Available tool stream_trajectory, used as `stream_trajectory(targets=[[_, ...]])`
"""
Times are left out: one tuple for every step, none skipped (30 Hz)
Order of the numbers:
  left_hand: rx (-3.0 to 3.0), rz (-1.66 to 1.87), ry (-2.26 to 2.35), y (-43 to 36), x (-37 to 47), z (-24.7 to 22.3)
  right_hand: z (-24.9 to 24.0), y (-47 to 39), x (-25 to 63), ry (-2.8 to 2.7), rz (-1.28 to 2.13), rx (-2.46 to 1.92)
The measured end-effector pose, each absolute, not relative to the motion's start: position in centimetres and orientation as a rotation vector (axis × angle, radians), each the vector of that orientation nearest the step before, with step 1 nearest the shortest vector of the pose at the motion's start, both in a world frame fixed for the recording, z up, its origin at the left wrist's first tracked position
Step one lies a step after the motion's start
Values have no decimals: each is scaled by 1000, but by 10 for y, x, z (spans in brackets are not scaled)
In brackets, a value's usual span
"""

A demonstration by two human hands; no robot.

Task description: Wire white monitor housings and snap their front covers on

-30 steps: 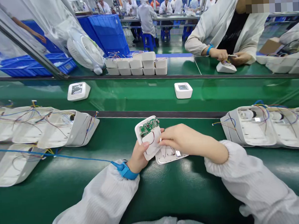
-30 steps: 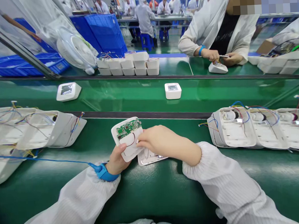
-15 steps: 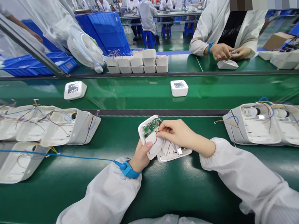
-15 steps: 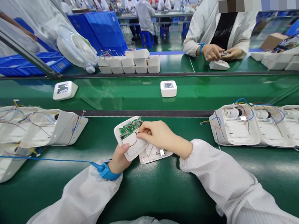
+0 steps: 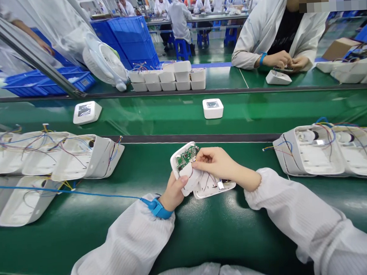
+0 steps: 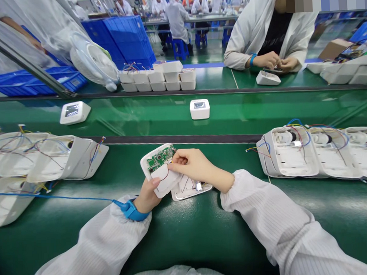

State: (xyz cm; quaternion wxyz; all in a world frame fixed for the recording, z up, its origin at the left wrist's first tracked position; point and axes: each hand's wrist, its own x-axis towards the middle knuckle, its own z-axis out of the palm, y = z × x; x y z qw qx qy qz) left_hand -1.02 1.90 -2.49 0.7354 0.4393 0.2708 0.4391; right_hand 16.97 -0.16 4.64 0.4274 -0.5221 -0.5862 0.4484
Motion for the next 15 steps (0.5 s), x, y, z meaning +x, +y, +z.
stream_trajectory(targets=[[974,965,586,20,-10,-26,46,-1,170,-1457,1125,-1303],[984,966,571,20,-10,-26,45,-1,170,-1445,1130,-1300],[993,965,553,20,-10,-25,45,-1,170,-1431,1135,-1297],[1001,964,537,20,-9,-24,44,-1,170,-1419,1139,-1294],[1006,965,525,20,-9,-24,44,0,170,-1409,1140,-1291],[1009,966,519,20,-8,-23,43,0,169,-1405,1140,-1289],[1010,968,517,20,-8,-22,43,0,169,-1405,1138,-1289],[1012,969,519,19,-8,-23,42,0,169,-1409,1136,-1290],[1013,970,523,19,-9,-24,42,0,169,-1414,1135,-1291],[1018,970,527,19,-10,-25,42,0,169,-1420,1134,-1294],[1028,971,532,20,-11,-27,42,0,169,-1422,1130,-1299],[1045,970,539,20,-12,-29,42,0,168,-1420,1122,-1306],[1067,967,546,21,-12,-31,41,0,168,-1415,1110,-1316],[1090,961,554,21,-13,-32,41,-1,168,-1409,1097,-1328],[1112,952,558,22,-13,-33,41,-1,168,-1402,1083,-1344]])
